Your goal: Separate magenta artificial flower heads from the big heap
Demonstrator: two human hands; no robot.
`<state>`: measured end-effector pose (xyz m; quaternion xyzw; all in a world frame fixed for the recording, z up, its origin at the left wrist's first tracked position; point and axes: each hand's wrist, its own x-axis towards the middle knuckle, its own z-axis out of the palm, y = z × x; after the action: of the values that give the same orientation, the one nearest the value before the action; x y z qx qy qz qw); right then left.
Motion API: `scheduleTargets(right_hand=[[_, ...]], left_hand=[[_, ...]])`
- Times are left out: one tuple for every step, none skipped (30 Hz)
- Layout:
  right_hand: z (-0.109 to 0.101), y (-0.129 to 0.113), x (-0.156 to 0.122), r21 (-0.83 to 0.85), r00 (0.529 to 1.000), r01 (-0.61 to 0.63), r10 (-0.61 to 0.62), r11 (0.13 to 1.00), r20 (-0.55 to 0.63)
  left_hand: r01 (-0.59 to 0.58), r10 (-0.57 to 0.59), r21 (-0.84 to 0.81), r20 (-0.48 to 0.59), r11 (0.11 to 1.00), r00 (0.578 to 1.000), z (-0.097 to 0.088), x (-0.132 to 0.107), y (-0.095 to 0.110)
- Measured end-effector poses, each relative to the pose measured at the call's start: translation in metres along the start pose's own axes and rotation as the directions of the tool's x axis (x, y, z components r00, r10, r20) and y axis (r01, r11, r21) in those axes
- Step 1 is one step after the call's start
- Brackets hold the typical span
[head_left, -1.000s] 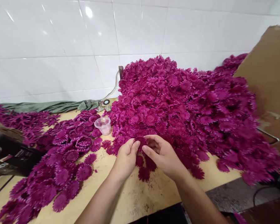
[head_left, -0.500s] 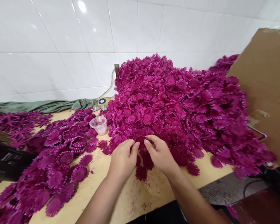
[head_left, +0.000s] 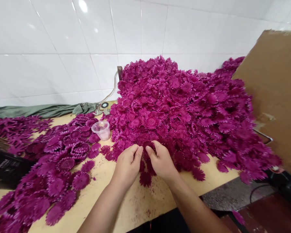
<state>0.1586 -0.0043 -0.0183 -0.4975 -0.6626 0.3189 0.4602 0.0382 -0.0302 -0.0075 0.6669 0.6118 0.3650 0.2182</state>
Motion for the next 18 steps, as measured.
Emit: scheduleTargets(right_hand=[[0.000,0.002,0.001,-0.043,0.999,-0.002,0.001,0.999,-0.037],[0.000,0.004,0.002,-0.066,0.998,-0.009,0.005,0.998,-0.062],[-0.001,0.006,0.004,-0.073,0.998,-0.019,0.014,0.997,-0.069],[-0.003,0.007,0.005,-0.069,0.998,-0.031,0.027,0.997,-0.064],[-0.005,0.007,0.006,-0.059,0.998,-0.043,0.040,0.997,-0.055],[-0.006,0.008,0.007,-0.043,0.998,-0.052,0.050,0.998,-0.044],[-0.008,0.008,0.007,-0.022,0.998,-0.059,0.058,0.998,-0.033],[-0.009,0.008,0.007,0.002,0.998,-0.066,0.066,0.998,-0.022],[-0.009,0.008,0.008,0.027,0.997,-0.073,0.073,0.997,-0.011],[-0.009,0.008,0.008,0.051,0.997,-0.082,0.082,0.995,0.002],[-0.009,0.008,0.008,0.075,0.995,-0.096,0.094,0.993,0.020],[-0.008,0.008,0.008,0.097,0.993,-0.112,0.108,0.989,0.039],[-0.007,0.007,0.008,0.118,0.991,-0.125,0.118,0.985,0.059],[-0.005,0.006,0.009,0.141,0.989,-0.133,0.122,0.981,0.083],[-0.004,0.004,0.009,0.170,0.987,-0.137,0.120,0.976,0.108],[-0.003,0.003,0.009,0.201,0.984,-0.142,0.116,0.969,0.134],[-0.003,0.002,0.009,0.234,0.982,-0.146,0.112,0.961,0.154],[-0.003,0.001,0.008,0.263,0.980,-0.152,0.110,0.953,0.168]], left_hand=[[0.002,-0.002,0.003,-0.001,1.000,1.000,0.000,-0.001,0.000],[0.003,-0.003,0.005,-0.008,1.000,1.000,-0.001,-0.002,0.000],[0.001,-0.001,0.008,-0.023,1.000,1.000,-0.002,-0.002,0.001],[-0.004,0.004,0.014,-0.041,1.000,0.999,-0.005,-0.002,0.001],[-0.015,0.016,0.022,-0.062,1.000,0.998,-0.008,-0.001,0.002],[-0.029,0.031,0.033,-0.079,0.999,0.996,-0.012,0.001,0.002],[-0.039,0.043,0.043,-0.093,0.998,0.995,-0.017,0.004,0.003],[-0.046,0.051,0.048,-0.109,0.998,0.993,-0.023,0.008,0.003],[-0.047,0.053,0.047,-0.126,0.998,0.991,-0.029,0.011,0.002],[-0.045,0.050,0.042,-0.144,0.998,0.988,-0.034,0.013,0.003],[-0.046,0.051,0.038,-0.158,0.998,0.986,-0.038,0.015,0.003],[-0.057,0.063,0.039,-0.158,0.998,0.985,-0.040,0.016,0.004],[-0.082,0.088,0.048,-0.142,0.996,0.986,-0.040,0.015,0.005],[-0.115,0.121,0.064,-0.110,0.991,0.986,-0.037,0.014,0.007],[-0.151,0.157,0.083,-0.073,0.985,0.985,-0.033,0.013,0.008],[-0.185,0.190,0.099,-0.043,0.978,0.981,-0.028,0.010,0.009],[-0.213,0.217,0.112,-0.026,0.971,0.976,-0.023,0.008,0.010],[-0.230,0.235,0.124,-0.028,0.965,0.972,-0.017,0.006,0.010]])
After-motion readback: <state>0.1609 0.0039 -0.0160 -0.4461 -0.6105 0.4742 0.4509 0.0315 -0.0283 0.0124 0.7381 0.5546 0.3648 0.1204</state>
